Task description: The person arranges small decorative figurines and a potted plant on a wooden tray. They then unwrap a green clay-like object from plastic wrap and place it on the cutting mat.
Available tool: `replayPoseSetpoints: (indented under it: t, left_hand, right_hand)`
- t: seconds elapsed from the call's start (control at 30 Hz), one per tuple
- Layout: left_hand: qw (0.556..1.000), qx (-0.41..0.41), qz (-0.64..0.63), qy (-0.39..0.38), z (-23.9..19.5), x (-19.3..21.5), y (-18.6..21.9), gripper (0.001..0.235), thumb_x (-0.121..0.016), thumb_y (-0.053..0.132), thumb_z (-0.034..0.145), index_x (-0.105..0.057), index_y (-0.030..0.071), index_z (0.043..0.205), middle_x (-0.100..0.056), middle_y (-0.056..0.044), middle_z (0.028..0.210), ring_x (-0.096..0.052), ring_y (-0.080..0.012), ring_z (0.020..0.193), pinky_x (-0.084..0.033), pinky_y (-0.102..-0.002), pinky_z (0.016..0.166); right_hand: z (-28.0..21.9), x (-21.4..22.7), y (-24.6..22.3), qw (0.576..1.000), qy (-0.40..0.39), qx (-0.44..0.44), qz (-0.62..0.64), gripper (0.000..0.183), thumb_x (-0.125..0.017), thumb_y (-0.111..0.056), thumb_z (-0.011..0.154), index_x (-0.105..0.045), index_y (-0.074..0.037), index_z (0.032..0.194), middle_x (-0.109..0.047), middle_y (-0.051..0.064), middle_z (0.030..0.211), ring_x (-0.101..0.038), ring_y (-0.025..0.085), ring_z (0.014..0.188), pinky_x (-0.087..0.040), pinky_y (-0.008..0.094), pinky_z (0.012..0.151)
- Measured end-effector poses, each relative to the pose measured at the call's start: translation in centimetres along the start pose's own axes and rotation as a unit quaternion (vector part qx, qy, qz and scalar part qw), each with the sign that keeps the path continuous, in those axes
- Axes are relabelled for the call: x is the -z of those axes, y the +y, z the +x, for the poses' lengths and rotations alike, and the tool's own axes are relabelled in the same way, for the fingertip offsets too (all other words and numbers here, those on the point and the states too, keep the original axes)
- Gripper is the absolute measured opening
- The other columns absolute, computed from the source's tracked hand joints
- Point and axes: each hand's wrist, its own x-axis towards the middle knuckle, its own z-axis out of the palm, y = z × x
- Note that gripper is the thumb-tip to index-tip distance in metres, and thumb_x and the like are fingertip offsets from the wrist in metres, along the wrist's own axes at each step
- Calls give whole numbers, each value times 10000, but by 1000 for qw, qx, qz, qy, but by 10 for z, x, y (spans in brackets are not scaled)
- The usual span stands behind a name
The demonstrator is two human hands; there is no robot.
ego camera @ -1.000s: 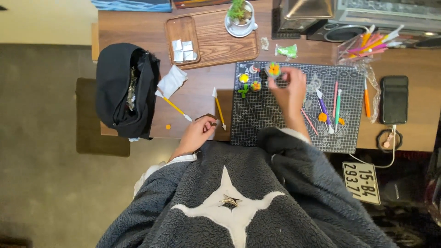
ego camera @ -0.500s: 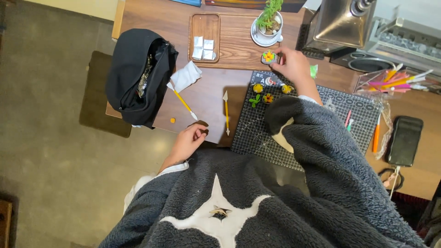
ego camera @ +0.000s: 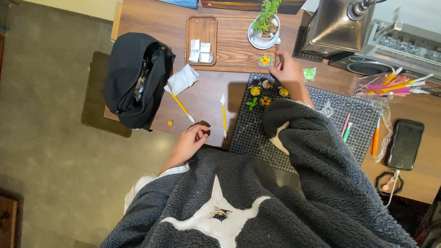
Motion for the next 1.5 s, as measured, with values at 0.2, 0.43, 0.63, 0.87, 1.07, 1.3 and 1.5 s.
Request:
replayPoseSetpoints:
  t: [0.2, 0.43, 0.63, 0.87, 1.07, 1.3, 1.5]
  left_hand:
    - [1000, -6, 11, -8, 7, 2, -5, 212, -651, 192, 872, -676, 145, 1077, -611, -59, 773, -648, -233, 696, -545, -356, 634]
    - [1000, -9, 3, -5, 8, 5, -7, 218, -649, 191, 876, -672, 145, 1089, -609, -68, 782, -647, -235, 711, -544, -355, 647]
    - [1000, -15, 0, -12, 9, 5, -10, 216, -650, 196, 876, -677, 149, 1085, -608, -66, 777, -644, -232, 695, -542, -347, 632]
    - [999, -26, -1, -18, 8, 2, -14, 212, -645, 186, 877, -675, 139, 1082, -607, -75, 774, -645, -238, 687, -540, -350, 625]
    - [999, -39, 9, -32, 9, 0, -11, 216, -633, 203, 891, -667, 146, 1096, -609, -70, 784, -649, -243, 707, -538, -357, 637]
    - [994, -83, 21, -69, 21, -5, 8, 215, -618, 181, 908, -657, 105, 1105, -613, -78, 791, -648, -247, 721, -540, -368, 647]
    - [991, -97, 40, -79, 23, -4, 12, 234, -615, 200, 904, -646, 115, 1121, -636, -81, 814, -664, -263, 763, -544, -399, 685]
  right_hand:
    - [2, -11, 1, 996, 23, -66, 62, 520, -729, -293, 775, -493, -330, 1237, -662, -37, 738, -680, 234, 902, -516, 414, 874]
    - [3, -14, -3, 991, 53, -101, 65, 452, -705, -281, 779, -511, -355, 1181, -656, -26, 737, -681, 231, 911, -518, 400, 868]
    - [-11, -16, -16, 988, 56, -120, 85, 427, -672, -238, 790, -507, -322, 1175, -679, 32, 750, -674, 262, 952, -501, 397, 895]
    - [-10, -18, -8, 989, 49, -111, 79, 431, -710, -244, 768, -523, -337, 1145, -684, -6, 724, -686, 227, 895, -523, 378, 840]
    - [-39, 2, -17, 988, 46, -70, 131, 448, -704, -232, 824, -544, -314, 1234, -696, 33, 816, -672, 237, 899, -503, 415, 867]
    - [-84, 17, -10, 987, 88, 24, 135, 366, -638, -162, 780, -660, -187, 1144, -690, 32, 901, -619, 184, 828, -488, 330, 787]
    - [-107, 36, -57, 996, 49, 68, -12, 436, -732, -283, 816, -674, -65, 1190, -647, 154, 1059, -580, 326, 1081, -450, 460, 963]
